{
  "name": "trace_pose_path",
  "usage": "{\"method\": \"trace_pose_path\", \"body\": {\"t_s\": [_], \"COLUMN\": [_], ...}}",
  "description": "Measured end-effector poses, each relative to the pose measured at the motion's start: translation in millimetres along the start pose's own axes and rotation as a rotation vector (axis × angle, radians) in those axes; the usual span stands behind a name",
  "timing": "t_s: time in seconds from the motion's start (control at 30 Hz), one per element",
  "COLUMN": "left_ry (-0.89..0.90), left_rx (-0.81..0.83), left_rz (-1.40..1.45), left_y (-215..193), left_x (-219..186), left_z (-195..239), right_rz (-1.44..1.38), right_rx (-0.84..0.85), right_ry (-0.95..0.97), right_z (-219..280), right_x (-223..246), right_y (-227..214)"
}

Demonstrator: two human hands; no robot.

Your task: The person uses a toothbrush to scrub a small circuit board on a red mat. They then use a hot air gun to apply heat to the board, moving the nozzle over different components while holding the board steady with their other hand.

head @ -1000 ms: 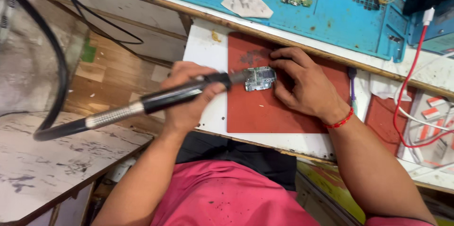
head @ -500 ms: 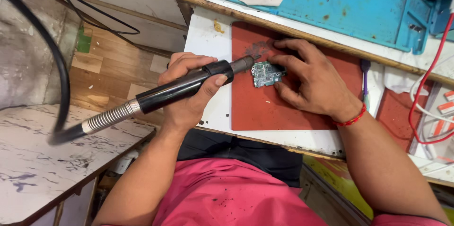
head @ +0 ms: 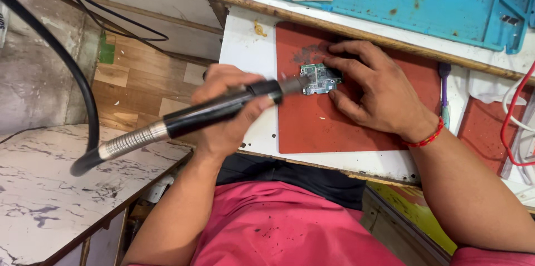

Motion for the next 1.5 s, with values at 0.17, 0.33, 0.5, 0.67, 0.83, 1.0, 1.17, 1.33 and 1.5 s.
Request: {"method": "trace_pose_path", "body": {"t_s": [0.17,0.33,0.5,0.67,0.83,1.0,1.17,1.33,1.5], "left_ry": [0.007,0.047,0.067,-0.077,-0.111,0.09,0.068,0.041,0.046], "left_rx": [-0.036,0.016,0.022,-0.091,-0.107,0.033,0.048,-0.005,0.01], "left_rz": [-0.077,-0.006,-0.003,0.012,-0.004,0.01,0.003,-0.037,0.01], "left_y": [-2,4,3,-5,-3,6,3,1,6], "left_x": [0,-1,-2,7,4,-2,1,0,-2], "left_z": [3,4,0,5,7,2,3,3,0], "right_rz": [0.028,-0.007,-0.018,-0.049,-0.043,-0.044,-0.051,-0.001,-0.01], "right_rx": [-0.013,-0.012,-0.012,0.021,-0.033,-0.023,-0.014,-0.028,-0.01], "right_ry": [-0.048,-0.033,0.007,0.036,0.05,-0.03,-0.049,-0.07,-0.047], "right_z": [-1,0,-2,-1,0,1,0,0,-1], "right_x": [5,3,6,4,2,4,6,11,10], "right_y": [-1,0,-2,-2,-2,-2,-1,0,1]}}
Point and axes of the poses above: each hand's wrist, its own z-axis away from the middle knuckle, its own y-axis out of the palm, x = y × z, the point moved 7 cm from there along -z, towards the middle knuckle, and after that the axes turned 15 degrees about y, right-handed, at the moved point
